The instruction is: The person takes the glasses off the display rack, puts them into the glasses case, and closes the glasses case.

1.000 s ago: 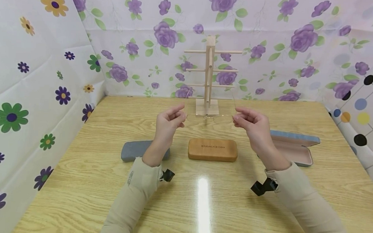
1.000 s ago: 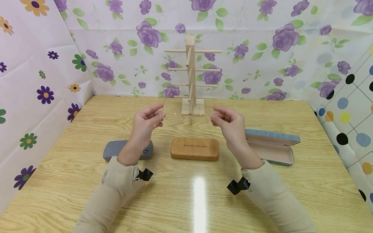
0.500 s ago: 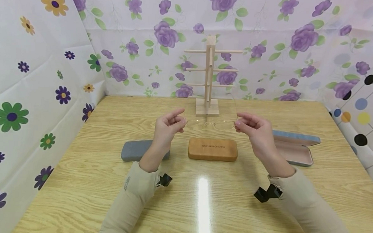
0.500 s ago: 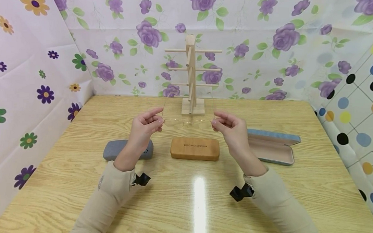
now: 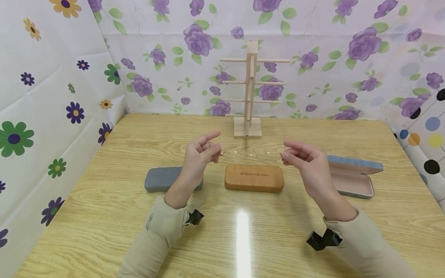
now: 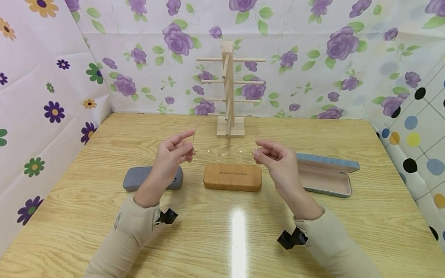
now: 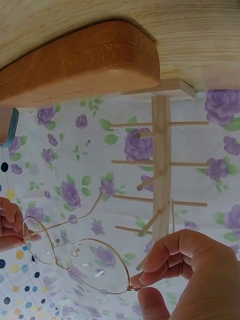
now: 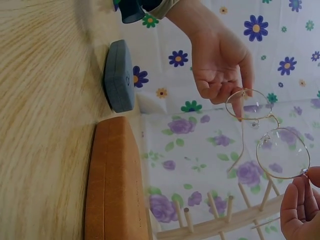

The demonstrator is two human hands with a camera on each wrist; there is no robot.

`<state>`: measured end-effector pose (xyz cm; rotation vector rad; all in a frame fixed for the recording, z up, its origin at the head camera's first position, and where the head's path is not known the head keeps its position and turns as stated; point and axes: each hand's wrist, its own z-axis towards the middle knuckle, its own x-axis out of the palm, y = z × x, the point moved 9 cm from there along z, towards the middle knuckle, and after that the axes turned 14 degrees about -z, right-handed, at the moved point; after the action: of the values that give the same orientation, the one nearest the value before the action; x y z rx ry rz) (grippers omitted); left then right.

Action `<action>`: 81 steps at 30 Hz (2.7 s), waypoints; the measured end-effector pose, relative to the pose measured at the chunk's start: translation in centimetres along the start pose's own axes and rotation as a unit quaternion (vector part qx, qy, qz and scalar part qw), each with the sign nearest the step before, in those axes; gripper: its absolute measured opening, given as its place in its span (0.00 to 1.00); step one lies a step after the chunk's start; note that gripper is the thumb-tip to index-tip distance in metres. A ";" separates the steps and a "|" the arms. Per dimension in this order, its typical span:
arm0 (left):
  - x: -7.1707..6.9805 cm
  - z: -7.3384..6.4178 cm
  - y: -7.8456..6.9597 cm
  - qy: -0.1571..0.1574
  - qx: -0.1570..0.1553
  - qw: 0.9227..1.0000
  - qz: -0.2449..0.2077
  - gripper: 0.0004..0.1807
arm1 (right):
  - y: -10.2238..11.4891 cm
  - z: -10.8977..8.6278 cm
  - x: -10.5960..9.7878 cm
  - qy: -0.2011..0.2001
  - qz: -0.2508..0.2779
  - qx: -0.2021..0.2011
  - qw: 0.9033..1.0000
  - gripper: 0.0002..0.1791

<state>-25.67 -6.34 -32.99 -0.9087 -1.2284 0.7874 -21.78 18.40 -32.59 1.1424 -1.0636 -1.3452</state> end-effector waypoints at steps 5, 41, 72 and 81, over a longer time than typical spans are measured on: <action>0.0 0.0 0.2 0.002 -0.003 0.999 0.044 0.21 | -0.2 -0.5 0.0 0.005 -0.009 0.007 1.000 0.13; 1.1 -0.2 1.5 0.078 -0.040 0.990 0.109 0.24 | -0.9 -1.4 0.0 0.014 -0.008 0.001 1.000 0.12; 2.7 -0.4 2.0 0.240 -0.079 0.962 0.101 0.24 | -0.7 -1.9 -0.2 0.016 -0.019 -0.002 1.000 0.11; 3.2 -0.5 2.5 0.292 -0.089 0.945 0.118 0.23 | -0.9 -1.9 -0.4 0.017 -0.023 0.006 1.000 0.11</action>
<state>-24.71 -2.47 -33.90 -1.3403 -0.6799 0.5346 -19.99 18.87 -33.77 1.2002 -1.0273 -1.3535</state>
